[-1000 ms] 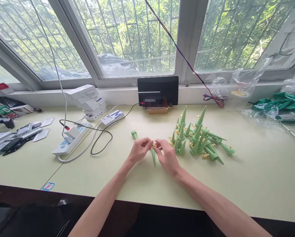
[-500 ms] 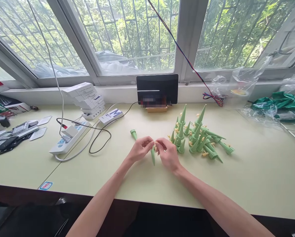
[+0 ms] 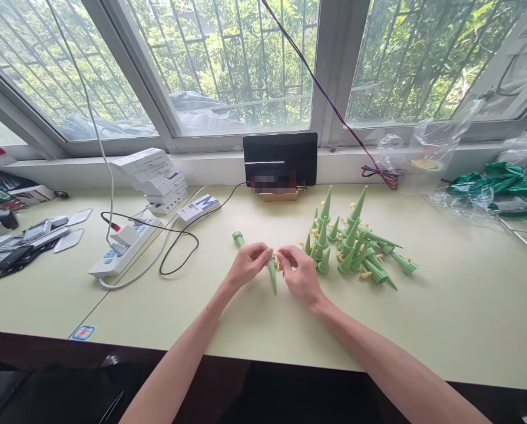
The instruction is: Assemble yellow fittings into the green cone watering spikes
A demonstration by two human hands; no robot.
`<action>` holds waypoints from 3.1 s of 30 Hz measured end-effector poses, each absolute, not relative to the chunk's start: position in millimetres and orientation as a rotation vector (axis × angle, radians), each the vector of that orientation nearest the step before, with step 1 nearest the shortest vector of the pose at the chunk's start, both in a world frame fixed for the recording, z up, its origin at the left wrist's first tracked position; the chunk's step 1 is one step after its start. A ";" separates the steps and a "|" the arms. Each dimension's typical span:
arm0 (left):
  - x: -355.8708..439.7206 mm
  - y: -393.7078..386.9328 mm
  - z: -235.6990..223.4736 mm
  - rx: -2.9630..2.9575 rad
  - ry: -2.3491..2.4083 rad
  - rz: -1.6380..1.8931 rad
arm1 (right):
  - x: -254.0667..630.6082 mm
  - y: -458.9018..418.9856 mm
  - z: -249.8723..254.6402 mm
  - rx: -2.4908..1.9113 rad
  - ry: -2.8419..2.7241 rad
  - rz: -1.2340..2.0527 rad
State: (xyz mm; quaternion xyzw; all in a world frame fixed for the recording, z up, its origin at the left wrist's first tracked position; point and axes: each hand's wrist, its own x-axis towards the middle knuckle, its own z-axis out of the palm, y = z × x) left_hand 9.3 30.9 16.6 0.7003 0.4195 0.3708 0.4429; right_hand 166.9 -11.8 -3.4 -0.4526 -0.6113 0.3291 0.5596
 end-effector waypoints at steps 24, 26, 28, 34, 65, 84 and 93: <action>9.1 33.3 18.1 1.703 1.079 0.987 | 167.7 -11.0 -3.8 -1.145 -1.442 0.833; 7.6 35.1 17.9 1.690 1.108 1.052 | 167.5 -11.6 -3.1 -1.140 -1.427 0.834; 6.1 36.9 16.8 1.690 1.130 1.117 | 167.5 -12.0 -2.2 -1.133 -1.416 0.834; 5.2 38.7 12.8 1.884 1.257 1.200 | 167.5 -12.9 0.2 -1.123 -1.428 0.823; 6.7 37.8 3.7 2.238 1.334 0.895 | 167.0 -15.0 1.9 -1.135 -1.556 0.776; 1.1 37.7 19.3 1.962 1.214 1.023 | 165.8 -12.9 -5.4 -1.175 -1.613 0.684; -0.4 36.5 22.4 1.822 1.155 1.084 | 165.3 -13.7 -8.0 -1.195 -1.563 0.585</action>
